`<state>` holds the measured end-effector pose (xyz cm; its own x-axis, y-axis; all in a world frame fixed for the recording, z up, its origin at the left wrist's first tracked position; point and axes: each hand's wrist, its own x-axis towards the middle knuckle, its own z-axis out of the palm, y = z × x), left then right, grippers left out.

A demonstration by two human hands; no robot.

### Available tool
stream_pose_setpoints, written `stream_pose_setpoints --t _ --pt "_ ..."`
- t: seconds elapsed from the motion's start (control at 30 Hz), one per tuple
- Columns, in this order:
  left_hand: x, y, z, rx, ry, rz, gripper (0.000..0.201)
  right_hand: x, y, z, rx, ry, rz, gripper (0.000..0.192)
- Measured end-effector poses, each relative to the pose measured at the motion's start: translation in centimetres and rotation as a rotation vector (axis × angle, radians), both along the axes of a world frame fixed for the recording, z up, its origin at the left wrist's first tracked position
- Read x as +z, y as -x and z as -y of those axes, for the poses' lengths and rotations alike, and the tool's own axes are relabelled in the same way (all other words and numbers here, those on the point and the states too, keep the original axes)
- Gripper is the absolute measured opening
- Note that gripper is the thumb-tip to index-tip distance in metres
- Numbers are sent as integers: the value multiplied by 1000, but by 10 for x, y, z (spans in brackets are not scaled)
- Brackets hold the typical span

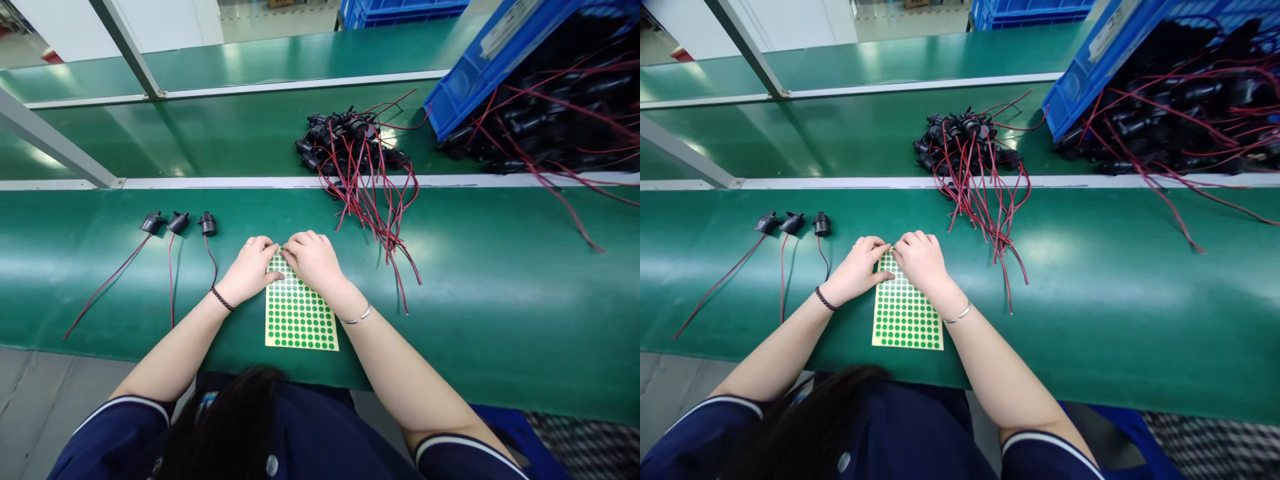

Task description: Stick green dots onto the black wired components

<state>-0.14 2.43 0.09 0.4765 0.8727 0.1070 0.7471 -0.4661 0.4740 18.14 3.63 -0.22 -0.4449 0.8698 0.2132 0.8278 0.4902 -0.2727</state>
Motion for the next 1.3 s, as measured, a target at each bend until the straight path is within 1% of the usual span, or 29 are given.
stream_pose_setpoints --t 0.17,0.3,0.37,0.47,0.57,0.63,0.7,0.83,1.0,1.13,1.23,1.3 --pt "3 2 -2 -14 29 -47 48 -3 4 -3 16 -62 48 28" --pt "1 2 -2 -4 29 -2 49 -7 7 -3 16 -89 59 29" --pt "0 1 -2 18 46 31 53 -10 7 -5 11 -91 45 29" --pt "4 -1 -2 76 120 15 66 -13 7 -8 10 -63 -21 27" --pt "11 -4 -2 126 215 -38 69 -14 4 -10 2 -11 -116 21" --pt "15 -6 -3 139 250 -42 66 -12 3 -10 -5 11 -146 16" --pt "15 -7 -3 149 246 -14 58 -10 1 -8 -1 23 -150 12" --pt "11 -7 -4 186 225 121 19 -10 -1 -6 52 -4 -169 13" --pt "10 -8 -8 290 339 305 15 -16 -4 -7 156 -145 -249 13" --pt "9 -8 -9 334 469 427 13 -17 -5 -8 197 -198 -301 13" --pt "6 -8 -9 347 529 530 12 -15 -5 -6 186 -237 -341 10" --pt "4 -9 -9 375 571 630 10 -12 -4 -4 145 -282 -357 9"
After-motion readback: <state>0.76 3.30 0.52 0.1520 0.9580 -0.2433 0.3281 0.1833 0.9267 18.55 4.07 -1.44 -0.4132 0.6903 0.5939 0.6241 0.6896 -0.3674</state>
